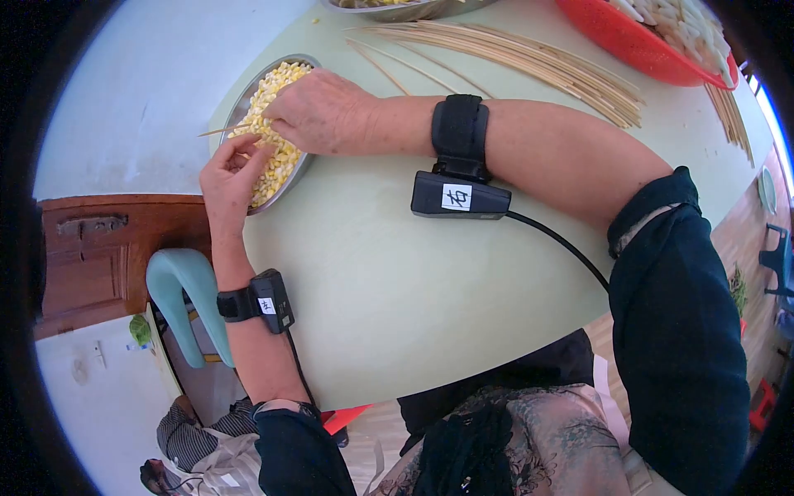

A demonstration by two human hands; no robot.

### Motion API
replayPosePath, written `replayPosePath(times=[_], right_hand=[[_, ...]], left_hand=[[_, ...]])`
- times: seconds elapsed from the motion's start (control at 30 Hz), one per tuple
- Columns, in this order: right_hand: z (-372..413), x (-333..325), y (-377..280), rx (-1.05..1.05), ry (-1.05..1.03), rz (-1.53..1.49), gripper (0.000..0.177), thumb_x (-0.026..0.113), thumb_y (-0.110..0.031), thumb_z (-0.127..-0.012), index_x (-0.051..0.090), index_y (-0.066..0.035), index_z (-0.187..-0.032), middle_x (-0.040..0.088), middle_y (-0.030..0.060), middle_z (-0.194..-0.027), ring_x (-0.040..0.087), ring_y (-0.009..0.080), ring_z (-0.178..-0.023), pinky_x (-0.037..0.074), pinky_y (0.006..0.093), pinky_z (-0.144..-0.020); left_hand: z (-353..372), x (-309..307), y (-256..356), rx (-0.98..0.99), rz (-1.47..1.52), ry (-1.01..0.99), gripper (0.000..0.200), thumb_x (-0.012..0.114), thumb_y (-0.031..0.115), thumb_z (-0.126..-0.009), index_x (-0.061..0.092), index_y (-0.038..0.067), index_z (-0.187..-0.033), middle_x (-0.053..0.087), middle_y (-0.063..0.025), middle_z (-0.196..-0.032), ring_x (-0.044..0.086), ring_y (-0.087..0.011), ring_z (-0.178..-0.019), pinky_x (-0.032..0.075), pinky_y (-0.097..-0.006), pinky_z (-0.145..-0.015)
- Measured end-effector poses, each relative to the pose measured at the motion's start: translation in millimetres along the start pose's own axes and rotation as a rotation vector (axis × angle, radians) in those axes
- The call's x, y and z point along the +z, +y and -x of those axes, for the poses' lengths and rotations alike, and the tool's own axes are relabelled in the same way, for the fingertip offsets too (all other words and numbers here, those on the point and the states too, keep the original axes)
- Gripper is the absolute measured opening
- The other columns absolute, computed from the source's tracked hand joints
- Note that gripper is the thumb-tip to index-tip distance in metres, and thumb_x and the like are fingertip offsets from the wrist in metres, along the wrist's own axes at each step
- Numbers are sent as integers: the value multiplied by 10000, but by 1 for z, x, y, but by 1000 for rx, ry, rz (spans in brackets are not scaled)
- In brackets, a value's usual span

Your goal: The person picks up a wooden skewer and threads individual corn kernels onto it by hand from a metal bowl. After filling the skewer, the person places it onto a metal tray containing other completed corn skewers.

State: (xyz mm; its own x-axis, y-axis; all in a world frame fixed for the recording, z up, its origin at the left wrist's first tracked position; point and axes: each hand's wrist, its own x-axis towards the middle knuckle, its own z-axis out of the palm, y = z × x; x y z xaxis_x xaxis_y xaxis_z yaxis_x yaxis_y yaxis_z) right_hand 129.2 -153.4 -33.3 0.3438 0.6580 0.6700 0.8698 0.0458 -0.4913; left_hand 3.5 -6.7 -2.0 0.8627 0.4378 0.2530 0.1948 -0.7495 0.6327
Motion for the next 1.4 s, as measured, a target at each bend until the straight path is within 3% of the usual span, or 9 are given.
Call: replayPosePath(times=[0.23, 0.33, 0.43, 0.5, 0.7, 0.9, 1.2, 1.4], right_hand=[[-2, 2, 1, -20, -24, 39, 201, 506, -176, -837, 653, -41, -810, 615, 159, -686, 611, 306, -667, 495, 398, -707], [-1, 1, 0, -24, -23, 44, 203, 503, -178, -840, 656, -45, -820, 619, 155, -692, 613, 302, -666, 497, 396, -713], [0, 0, -1, -8, -40, 43, 202, 501, -175, -840, 661, -51, -842, 622, 153, -698, 612, 303, -669, 496, 398, -715], [-1, 1, -1, -2, -50, 41, 201, 501, -173, -838, 662, -54, -854, 623, 154, -702, 611, 306, -671, 495, 400, -714], [-3, 2, -1, -39, -18, -2, 195, 513, -163, -818, 663, -53, -878, 627, 152, -723, 604, 316, -683, 485, 413, -697], [3, 0, 4, -50, -18, 0, 206, 514, -162, -816, 670, -59, -902, 635, 149, -752, 607, 310, -708, 485, 404, -705], [-1, -6, -4, -35, -144, 131, 233, 525, -193, -843, 681, -79, -974, 665, 107, -800, 638, 227, -727, 505, 344, -738], [-3, -5, -6, -33, -190, 182, 248, 507, -214, -874, 674, -77, -996, 669, 102, -810, 644, 200, -736, 507, 331, -764]], left_hand=[[-2, 2, -3, 8, -184, 54, 181, 696, 85, -758, 657, -19, -900, 555, 21, -697, 470, -46, -615, 381, -195, -546], [-3, 1, -14, 66, -72, 94, 148, 682, 78, -771, 661, -19, -880, 584, 2, -714, 502, -53, -627, 409, -191, -565], [-3, -1, -14, -82, 1, 150, 143, 668, 66, -785, 656, -24, -896, 610, -27, -725, 544, -67, -642, 430, -186, -576], [-3, -4, -13, -235, 269, 181, 172, 646, 51, -802, 631, -46, -943, 624, -71, -762, 581, -104, -652, 461, -195, -589], [-8, -9, -20, -230, 528, 330, 201, 587, -22, -828, 566, -99, -1013, 616, -161, -905, 639, -211, -764, 545, -269, -703], [-8, -5, -20, -223, 759, 488, 174, 568, -44, -831, 546, -134, -978, 601, -186, -911, 637, -254, -804, 562, -304, -757], [-9, -9, -19, -224, 856, 558, 223, 533, -43, -859, 510, -148, -1055, 569, -219, -999, 610, -264, -883, 543, -325, -827], [-9, -8, -22, -176, 872, 562, 168, 524, -56, -854, 533, -140, -999, 585, -208, -929, 632, -265, -814, 565, -333, -784]])
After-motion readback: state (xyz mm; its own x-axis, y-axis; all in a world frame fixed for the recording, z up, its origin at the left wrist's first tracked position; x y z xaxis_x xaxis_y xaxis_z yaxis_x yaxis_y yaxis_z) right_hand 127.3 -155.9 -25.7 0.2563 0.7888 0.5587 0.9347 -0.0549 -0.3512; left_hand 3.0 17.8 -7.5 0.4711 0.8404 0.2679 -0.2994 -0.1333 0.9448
